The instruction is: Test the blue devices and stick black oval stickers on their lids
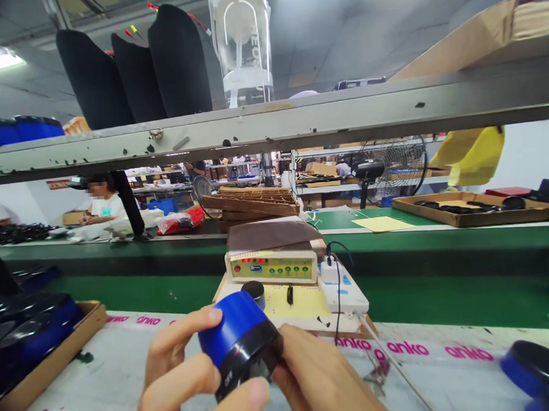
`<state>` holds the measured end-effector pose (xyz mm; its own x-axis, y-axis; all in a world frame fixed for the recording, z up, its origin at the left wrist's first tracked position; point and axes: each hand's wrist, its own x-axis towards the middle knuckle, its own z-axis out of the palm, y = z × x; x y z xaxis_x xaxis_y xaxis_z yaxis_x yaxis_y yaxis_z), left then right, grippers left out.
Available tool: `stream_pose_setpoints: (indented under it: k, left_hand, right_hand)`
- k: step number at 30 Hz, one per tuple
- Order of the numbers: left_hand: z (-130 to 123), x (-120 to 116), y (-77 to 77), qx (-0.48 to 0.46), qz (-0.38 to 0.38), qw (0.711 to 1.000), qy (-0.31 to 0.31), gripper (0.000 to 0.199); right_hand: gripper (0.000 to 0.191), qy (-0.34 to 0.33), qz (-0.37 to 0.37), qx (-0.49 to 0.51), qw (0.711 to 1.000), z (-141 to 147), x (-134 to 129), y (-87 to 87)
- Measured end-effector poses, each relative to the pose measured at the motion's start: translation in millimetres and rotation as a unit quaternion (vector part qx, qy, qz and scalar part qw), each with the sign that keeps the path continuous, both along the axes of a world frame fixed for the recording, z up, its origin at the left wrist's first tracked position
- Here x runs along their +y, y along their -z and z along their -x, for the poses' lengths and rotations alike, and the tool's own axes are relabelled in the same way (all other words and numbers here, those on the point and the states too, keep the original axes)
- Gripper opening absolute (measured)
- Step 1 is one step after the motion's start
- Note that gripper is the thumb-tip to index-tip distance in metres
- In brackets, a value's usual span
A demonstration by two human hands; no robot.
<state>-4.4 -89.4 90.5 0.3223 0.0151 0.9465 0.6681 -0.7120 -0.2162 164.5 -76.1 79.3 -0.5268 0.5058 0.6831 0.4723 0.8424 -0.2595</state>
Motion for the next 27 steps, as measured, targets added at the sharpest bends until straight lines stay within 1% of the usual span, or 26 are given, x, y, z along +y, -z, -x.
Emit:
stream_pose_setpoints:
  k: [3,5,6,7,9,10,11,12,13,14,16,17,18,19,20,21,22,23,25,26,27]
  left_hand:
    - [6.2,5.1,-1.4,0.021,-0.013,1.0,-0.009,0.024]
    - [13.8,7.2,-0.7,0.02,-0.018,1.0,0.016,0.016]
    - [17.4,7.0,-0.2,0.013,-0.007,0.999,0.032,0.016]
    - [20.6,5.7,0.1,0.001,0.022,0.999,0.043,0.025]
    - [25.2,1.5,0.0,-0.015,0.138,0.99,0.039,0.057]
    - [26.8,-0.6,-0.5,-0.01,0.207,0.978,0.027,0.07]
    - [28.3,-1.8,-1.5,-0.001,0.267,0.964,0.013,0.077]
    - [29.7,-1.8,-2.7,0.004,0.309,0.951,0.001,0.077]
    - [31.0,-0.3,-3.9,0.0,0.33,0.944,-0.01,0.073]
    - [32.0,2.7,-5.0,-0.016,0.33,0.943,-0.025,0.068]
    - [30.9,12.2,-5.0,-0.079,0.315,0.944,-0.062,0.06]
    - [27.4,17.5,-2.9,-0.102,0.314,0.941,-0.073,0.059]
    - [21.3,22.6,1.3,-0.11,0.328,0.936,-0.071,0.058]
    - [12.2,26.7,7.7,-0.095,0.356,0.928,-0.054,0.057]
    - [0.6,29.8,16.1,-0.057,0.399,0.915,-0.023,0.057]
    - [-12.7,31.7,26.0,-0.002,0.446,0.895,0.014,0.058]
    - [-26.7,32.9,36.3,0.059,0.491,0.868,0.045,0.06]
    - [-40.1,33.9,46.0,0.118,0.529,0.838,0.062,0.063]
    - [-61.7,37.6,59.5,0.208,0.589,0.779,0.059,0.069]
    - [-69.9,40.9,61.8,0.236,0.61,0.755,0.049,0.071]
    - [-77.4,45.2,60.8,0.256,0.626,0.735,0.041,0.074]
  right_hand:
    - [0.02,-0.015,-0.033,-0.001,0.999,-2.2,3.5,2.6]
    - [0.019,-0.019,-0.072,0.006,0.997,-3.8,3.9,2.1]
    - [0.019,-0.017,-0.083,0.0,0.996,-4.3,3.6,1.0]
    - [0.021,-0.011,-0.087,-0.014,0.996,-4.6,3.2,-0.8]
    - [0.029,0.011,-0.09,-0.064,0.994,-4.2,2.3,-6.5]
    - [0.032,0.021,-0.095,-0.096,0.991,-3.9,1.8,-10.6]
    - [0.032,0.029,-0.108,-0.127,0.985,-4.3,0.9,-15.8]
    - [0.031,0.04,-0.133,-0.153,0.978,-5.8,-0.8,-21.8]
    - [0.03,0.055,-0.167,-0.173,0.969,-9.1,-3.5,-28.5]
    - [0.028,0.071,-0.202,-0.187,0.959,-14.6,-7.6,-35.1]
    - [0.025,0.113,-0.258,-0.177,0.943,-31.6,-19.9,-45.6]
    - [0.023,0.136,-0.267,-0.161,0.941,-41.9,-27.5,-47.6]
    - [0.022,0.156,-0.256,-0.143,0.943,-51.9,-35.5,-46.7]
    - [0.021,0.17,-0.229,-0.128,0.95,-60.9,-43.3,-42.3]
    - [0.022,0.178,-0.192,-0.121,0.958,-68.1,-50.3,-34.8]
    - [0.024,0.18,-0.149,-0.126,0.964,-73.5,-56.1,-24.7]
    - [0.026,0.177,-0.108,-0.139,0.968,-77.3,-60.9,-13.0]
    - [0.029,0.174,-0.072,-0.153,0.97,-80.2,-64.8,-1.0]
    - [0.033,0.177,-0.014,-0.157,0.972,-86.1,-71.5,19.5]
    - [0.035,0.183,0.011,-0.143,0.973,-90.1,-75.1,26.6]
    - [0.036,0.194,0.034,-0.12,0.973,-95.0,-79.0,31.7]
